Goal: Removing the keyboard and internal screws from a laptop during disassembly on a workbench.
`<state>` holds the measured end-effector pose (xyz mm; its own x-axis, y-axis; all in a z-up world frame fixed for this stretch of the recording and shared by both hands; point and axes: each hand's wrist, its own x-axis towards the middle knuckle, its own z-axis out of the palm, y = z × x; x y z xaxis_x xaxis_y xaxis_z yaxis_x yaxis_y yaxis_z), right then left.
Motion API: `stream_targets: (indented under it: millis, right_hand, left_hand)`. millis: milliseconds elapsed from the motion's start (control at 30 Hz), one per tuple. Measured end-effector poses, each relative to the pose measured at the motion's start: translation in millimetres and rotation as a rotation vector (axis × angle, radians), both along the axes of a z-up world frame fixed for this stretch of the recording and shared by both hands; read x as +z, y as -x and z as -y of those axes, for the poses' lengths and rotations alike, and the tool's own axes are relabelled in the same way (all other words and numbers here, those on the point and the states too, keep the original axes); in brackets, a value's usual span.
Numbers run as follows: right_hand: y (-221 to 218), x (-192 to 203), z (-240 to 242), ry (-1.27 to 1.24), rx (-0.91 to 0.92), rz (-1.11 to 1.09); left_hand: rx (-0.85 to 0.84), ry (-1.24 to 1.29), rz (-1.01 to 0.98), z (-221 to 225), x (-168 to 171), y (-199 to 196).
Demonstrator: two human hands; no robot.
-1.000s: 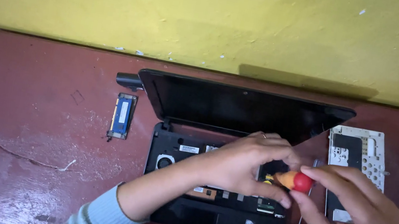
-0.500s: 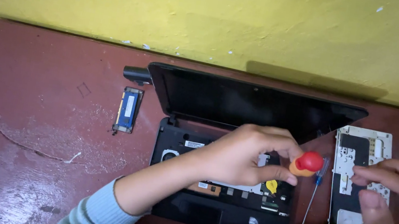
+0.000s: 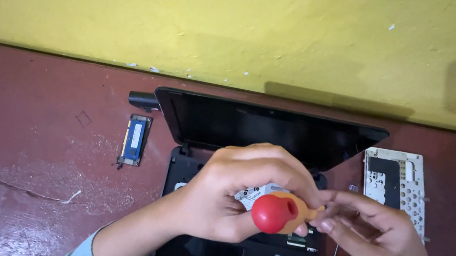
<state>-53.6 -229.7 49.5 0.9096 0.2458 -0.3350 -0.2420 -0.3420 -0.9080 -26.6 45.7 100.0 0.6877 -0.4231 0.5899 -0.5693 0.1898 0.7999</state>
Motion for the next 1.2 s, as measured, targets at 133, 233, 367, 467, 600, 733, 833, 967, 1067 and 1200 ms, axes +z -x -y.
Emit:
stream_targets:
  millis: [133, 233, 367, 467, 600, 733, 833, 967, 1067, 1200]
  right_hand:
    - [0, 9, -8, 0.059, -0.190, -0.083]
    - [0, 1, -5, 0.017, -0.204, -0.044]
    - [5, 4, 9, -0.008, -0.230, 0.069]
    - [12, 2, 41, 0.405, -0.195, 0.505]
    - [31, -54, 102, 0.415, -0.343, 0.519]
    - [42, -96, 117, 0.471, -0.416, 0.677]
    - [46, -98, 101, 0.463, -0.453, 0.665]
    - [52, -99, 89, 0.512, -0.363, 0.724]
    - [52, -89, 85, 0.536, -0.291, 0.733]
    - [65, -85, 95, 0.671, -0.166, 0.727]
  left_hand:
    - [0.009, -0.023, 0.007, 3, -2, -1]
    - [0.005, -0.035, 0.009, 4, -1, -1]
    - [0.005, -0.085, -0.025, 3, -1, 2]
    - [0.025, -0.105, -0.043, -1, -8, 6]
    - [0.048, -0.181, -0.093, -8, -35, 20]
    - [0.170, -0.381, -0.260, -23, -76, 45]
    - [0.218, -0.466, -0.335, -37, -85, 59]
    - [-0.046, -0.457, -0.243, -79, -135, 62]
    - [0.131, -0.504, -0.272, -72, -137, 80]
    - [0.109, -0.396, -0.331, -57, -122, 73]
